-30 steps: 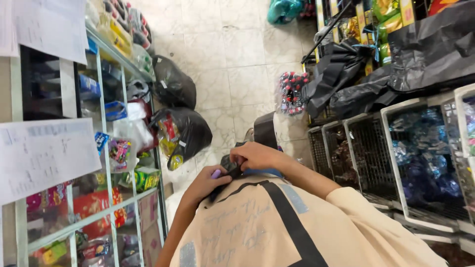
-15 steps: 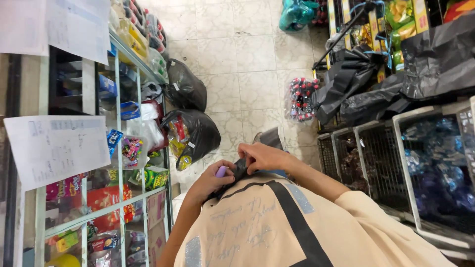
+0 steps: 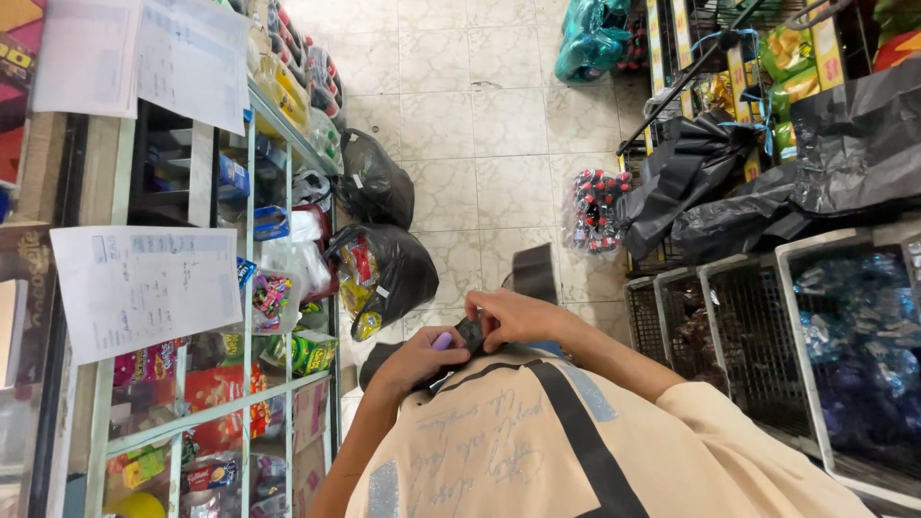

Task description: Bagging various small grocery items into a black plastic bag and checking receipts in a small store

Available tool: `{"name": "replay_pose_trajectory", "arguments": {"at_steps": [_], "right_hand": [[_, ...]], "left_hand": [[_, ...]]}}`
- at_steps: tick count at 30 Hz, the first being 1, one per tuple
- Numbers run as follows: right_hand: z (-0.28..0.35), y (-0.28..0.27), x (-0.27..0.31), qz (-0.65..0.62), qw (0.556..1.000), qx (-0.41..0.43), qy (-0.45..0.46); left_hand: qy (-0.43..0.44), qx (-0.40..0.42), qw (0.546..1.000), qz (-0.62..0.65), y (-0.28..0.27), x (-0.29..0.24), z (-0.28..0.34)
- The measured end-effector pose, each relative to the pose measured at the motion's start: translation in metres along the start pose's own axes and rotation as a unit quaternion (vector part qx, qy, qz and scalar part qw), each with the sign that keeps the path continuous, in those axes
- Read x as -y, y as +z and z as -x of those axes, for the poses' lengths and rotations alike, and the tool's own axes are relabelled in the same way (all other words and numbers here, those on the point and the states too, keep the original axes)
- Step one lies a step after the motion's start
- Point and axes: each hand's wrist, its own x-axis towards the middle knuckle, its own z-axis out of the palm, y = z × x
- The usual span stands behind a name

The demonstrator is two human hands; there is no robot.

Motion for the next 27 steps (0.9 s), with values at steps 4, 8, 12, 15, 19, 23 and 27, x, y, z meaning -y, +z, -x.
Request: {"name": "replay_pose_trajectory", "arguments": {"at_steps": [4, 8, 12, 15, 19, 23, 27], "right_hand": [[0.004, -0.001, 0.011, 0.019, 1.0, 0.015, 0.002], [0.003, -0.001, 0.014, 0.047, 0.999, 0.016, 0.012], [0.002, -0.003, 0.012, 0.069, 0.997, 0.027, 0.012], [-0.003, -0.002, 0.006, 0.06, 0.998, 0.022, 0.005], [-0.004, -0.004, 0.008, 0.072, 0.997, 0.025, 0.006], [-0.006, -0.004, 0.015, 0.068, 0.997, 0.02, -0.001], [-0.009, -0.002, 0.013, 0.043, 0.999, 0.013, -0.006]], "left_hand": [[0.035, 0.005, 0.999, -0.03, -0.003, 0.007, -0.01], [0.083, -0.005, 0.996, -0.02, -0.004, 0.02, -0.02], [0.101, -0.014, 0.992, -0.069, -0.004, 0.026, -0.024], [0.113, -0.024, 0.988, -0.099, -0.007, 0.037, -0.032], [0.121, -0.034, 0.987, -0.104, -0.009, 0.043, -0.038], [0.135, -0.061, 0.981, -0.129, -0.007, 0.03, -0.032], [0.159, -0.086, 0.968, -0.174, -0.004, 0.013, -0.024]]}}
